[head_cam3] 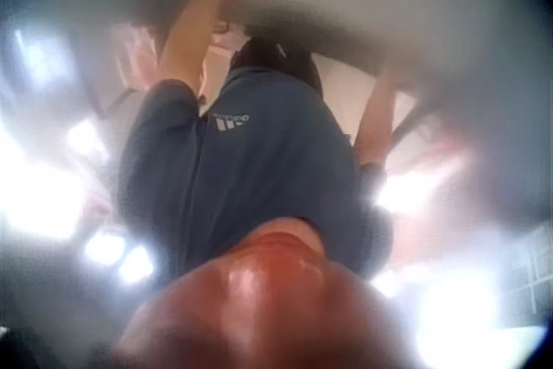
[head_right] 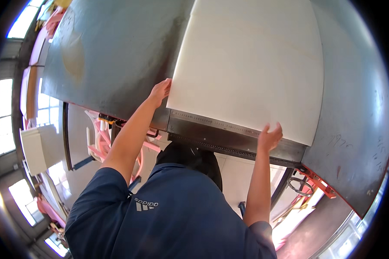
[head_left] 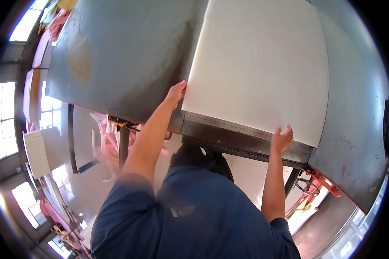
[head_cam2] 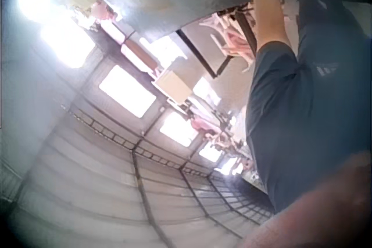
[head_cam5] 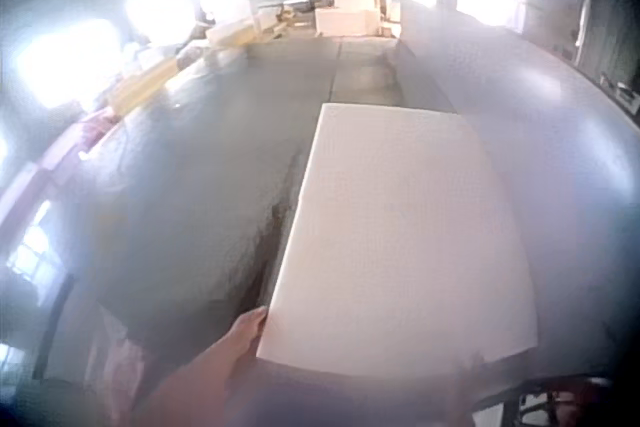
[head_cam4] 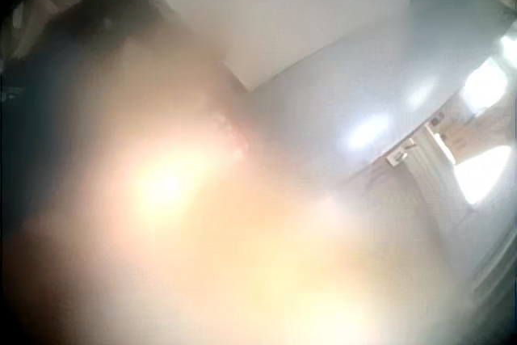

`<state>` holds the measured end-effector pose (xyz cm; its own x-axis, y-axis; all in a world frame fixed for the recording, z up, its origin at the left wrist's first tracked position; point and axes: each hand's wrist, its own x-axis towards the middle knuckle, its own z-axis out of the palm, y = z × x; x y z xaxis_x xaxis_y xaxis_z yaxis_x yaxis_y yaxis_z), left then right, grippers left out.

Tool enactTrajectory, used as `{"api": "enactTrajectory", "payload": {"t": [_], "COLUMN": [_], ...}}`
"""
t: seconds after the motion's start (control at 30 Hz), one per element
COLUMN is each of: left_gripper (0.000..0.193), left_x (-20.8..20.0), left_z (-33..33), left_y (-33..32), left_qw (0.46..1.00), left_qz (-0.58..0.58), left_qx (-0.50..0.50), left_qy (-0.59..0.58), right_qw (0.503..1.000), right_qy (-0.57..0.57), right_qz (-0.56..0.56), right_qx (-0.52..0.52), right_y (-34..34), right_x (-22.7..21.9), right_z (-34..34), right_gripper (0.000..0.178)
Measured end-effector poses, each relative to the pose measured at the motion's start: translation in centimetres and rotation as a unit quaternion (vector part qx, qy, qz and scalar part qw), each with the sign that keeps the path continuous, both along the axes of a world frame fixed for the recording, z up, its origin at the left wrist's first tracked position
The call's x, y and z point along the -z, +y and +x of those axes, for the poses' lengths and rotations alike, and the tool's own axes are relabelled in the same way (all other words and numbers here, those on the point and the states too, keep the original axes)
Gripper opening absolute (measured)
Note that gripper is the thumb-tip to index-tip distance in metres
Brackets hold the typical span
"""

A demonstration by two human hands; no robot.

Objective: The person uses a manual guillotine-style cutter to slice a long white foam strip into multiple smaller rectangular pieces. They align the strip against the machine's guide, press down the lever to cut, and stack the resulting pieces on the table. Later, they handle a larger white foam sheet, positioning it on the cutter.

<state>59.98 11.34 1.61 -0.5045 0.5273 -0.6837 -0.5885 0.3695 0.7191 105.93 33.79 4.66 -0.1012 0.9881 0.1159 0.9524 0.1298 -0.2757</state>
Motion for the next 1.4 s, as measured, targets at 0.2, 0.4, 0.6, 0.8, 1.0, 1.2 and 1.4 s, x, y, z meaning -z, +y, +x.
{"api": "enactTrajectory", "payload": {"t": [0.2,0.4,0.6,0.8,1.0,1.2,1.4], "left_gripper": [0.041,0.044,0.043,0.045,0.032,0.045,0.049], "left_x": [-0.1,0.6,3.7,0.5,9.1,3.1,-2.9], "left_z": [1.1,2.3,1.5,-0.4,-4.2,-3.0,-0.9], "left_y": [-1.8,-1.4,-1.8,0.4,-0.8,2.7,5.8], "left_qw": [0.998,0.995,0.995,0.96,0.979,0.965,0.99], "left_qz": [0.058,0.048,0.027,-0.075,0.044,0.01,0.026], "left_qx": [0.019,0.07,0.06,0.212,0.149,0.203,0.139], "left_qy": [-0.015,0.057,0.08,0.169,0.135,0.166,0.009], "right_qw": [0.983,0.979,0.981,0.983,0.98,0.982,0.981], "right_qy": [-0.051,-0.111,-0.093,-0.104,-0.111,-0.057,-0.049], "right_qz": [-0.057,-0.058,-0.108,-0.13,-0.134,-0.176,-0.183], "right_qx": [-0.17,-0.163,-0.135,-0.084,-0.092,-0.045,-0.035], "right_y": [-3.5,-4.8,-4.9,-5.5,-4.9,-6.2,-6.9], "right_x": [0.6,0.8,0.2,0.0,0.2,-1.0,-1.2], "right_z": [-8.6,-9.9,-11.5,-11.1,-13.5,-12.5,-12.6], "right_gripper": [0.065,0.064,0.063,0.062,0.063,0.058,0.06]}}
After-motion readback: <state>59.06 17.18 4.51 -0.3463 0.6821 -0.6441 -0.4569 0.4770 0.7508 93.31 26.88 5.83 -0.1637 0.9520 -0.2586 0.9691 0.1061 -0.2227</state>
